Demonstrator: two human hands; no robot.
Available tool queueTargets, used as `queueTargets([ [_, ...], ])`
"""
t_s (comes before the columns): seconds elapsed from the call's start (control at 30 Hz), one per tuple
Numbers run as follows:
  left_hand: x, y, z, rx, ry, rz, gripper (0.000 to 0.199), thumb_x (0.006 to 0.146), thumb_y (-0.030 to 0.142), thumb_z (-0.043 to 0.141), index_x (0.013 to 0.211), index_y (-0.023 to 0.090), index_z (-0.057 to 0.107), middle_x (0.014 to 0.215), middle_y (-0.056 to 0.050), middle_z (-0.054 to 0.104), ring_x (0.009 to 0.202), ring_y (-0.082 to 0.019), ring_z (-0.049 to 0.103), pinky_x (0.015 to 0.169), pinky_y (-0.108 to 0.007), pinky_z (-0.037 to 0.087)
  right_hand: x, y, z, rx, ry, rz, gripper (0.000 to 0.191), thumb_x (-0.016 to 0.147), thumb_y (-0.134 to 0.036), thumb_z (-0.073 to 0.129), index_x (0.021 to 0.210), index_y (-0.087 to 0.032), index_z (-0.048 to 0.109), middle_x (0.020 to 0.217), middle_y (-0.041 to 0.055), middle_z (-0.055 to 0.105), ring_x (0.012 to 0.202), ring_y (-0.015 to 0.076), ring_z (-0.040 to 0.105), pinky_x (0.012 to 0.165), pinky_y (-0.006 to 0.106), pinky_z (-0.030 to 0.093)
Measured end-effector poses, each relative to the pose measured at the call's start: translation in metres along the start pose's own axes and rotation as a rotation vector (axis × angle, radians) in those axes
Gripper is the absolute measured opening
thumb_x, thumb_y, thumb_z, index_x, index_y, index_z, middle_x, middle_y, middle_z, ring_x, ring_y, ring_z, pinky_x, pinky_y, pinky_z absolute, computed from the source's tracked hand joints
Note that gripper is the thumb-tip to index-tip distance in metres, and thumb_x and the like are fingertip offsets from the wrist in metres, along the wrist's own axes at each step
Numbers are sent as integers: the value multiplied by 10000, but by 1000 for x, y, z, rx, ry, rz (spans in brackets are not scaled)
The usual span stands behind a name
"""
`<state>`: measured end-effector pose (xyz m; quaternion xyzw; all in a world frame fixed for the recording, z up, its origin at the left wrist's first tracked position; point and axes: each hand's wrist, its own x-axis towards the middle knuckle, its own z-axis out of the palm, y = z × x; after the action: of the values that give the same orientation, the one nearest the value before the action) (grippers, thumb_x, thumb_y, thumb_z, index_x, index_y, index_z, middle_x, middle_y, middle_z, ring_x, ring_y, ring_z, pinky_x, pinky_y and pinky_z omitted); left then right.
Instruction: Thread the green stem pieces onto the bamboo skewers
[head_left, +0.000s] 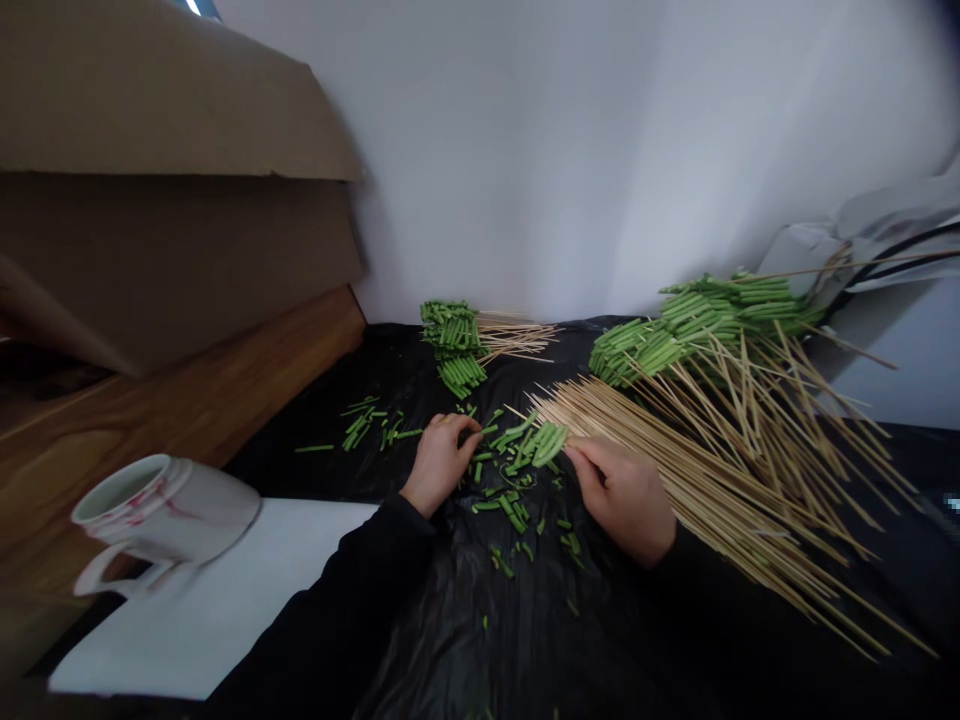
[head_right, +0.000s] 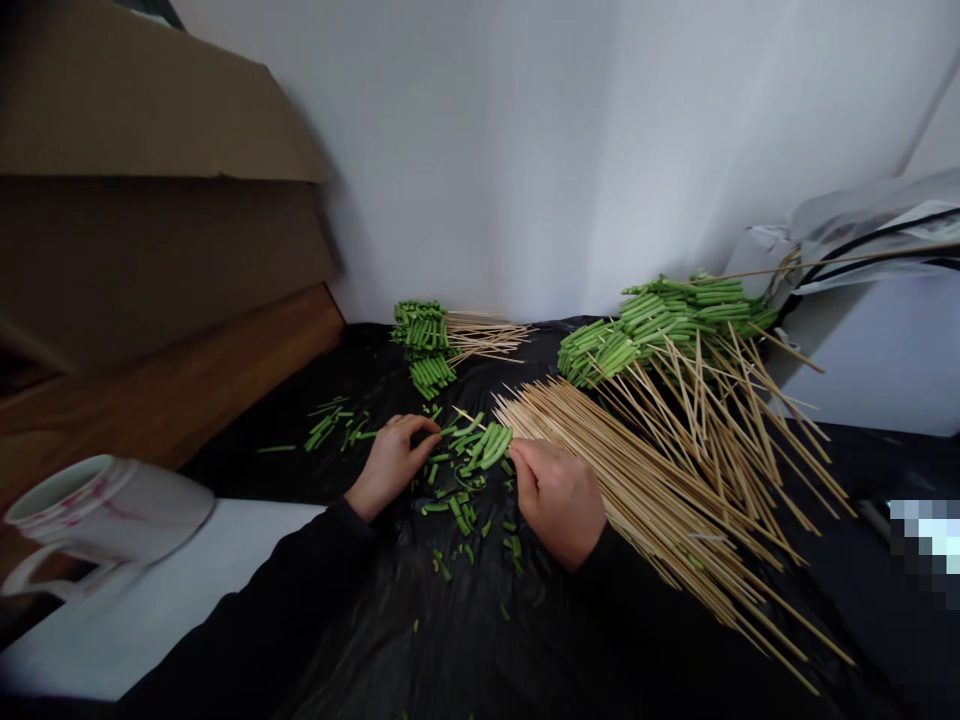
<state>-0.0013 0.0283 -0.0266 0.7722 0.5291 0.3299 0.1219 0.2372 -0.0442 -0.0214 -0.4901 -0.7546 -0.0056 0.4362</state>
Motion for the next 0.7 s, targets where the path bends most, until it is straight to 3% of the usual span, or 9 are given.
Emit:
queueTargets([
  [0.13,-2,5,-8,-605,16,-263,256,761,251,694,1007,179,702,852,-50,696,797,-179,608,762,-289,446,-1,-1,1,0,12,1,224,924,-220,439,879,-179,654,835,43,693,758,160,639,708,271,446],
  [0.23,-4,11,-13,-1130,-102,-516,314,733,216,741,1038,155,695,917,-64,691,777,-130,613,702,-228,467,-2,-3,2,12,-15,-4,229,928,-211,437,885,-172,658,852,54,695,788,162,643,738,268,451],
  [0.3,-5,16,-16,-1330,-180,-606,280,752,170,728,1029,142,697,920,-64,678,765,-108,609,673,-200,477,-4,-4,2,20,-26,-8,226,927,-202,437,897,-171,659,862,57,695,800,159,643,755,264,452],
  [0.5,-5,21,-18,-1438,-245,-693,162,843,144,637,986,112,704,825,-43,655,703,-78,610,632,-164,504,-8,-4,5,21,-56,-19,214,923,-188,439,912,-179,652,895,55,695,836,162,641,771,260,450],
  [0.7,-7,21,-18,-1419,-261,-696,150,831,133,649,972,124,701,888,-66,695,796,-119,652,684,-197,525,-9,-6,7,17,-98,-20,229,931,-201,427,924,-175,654,878,58,687,829,158,637,774,260,443],
])
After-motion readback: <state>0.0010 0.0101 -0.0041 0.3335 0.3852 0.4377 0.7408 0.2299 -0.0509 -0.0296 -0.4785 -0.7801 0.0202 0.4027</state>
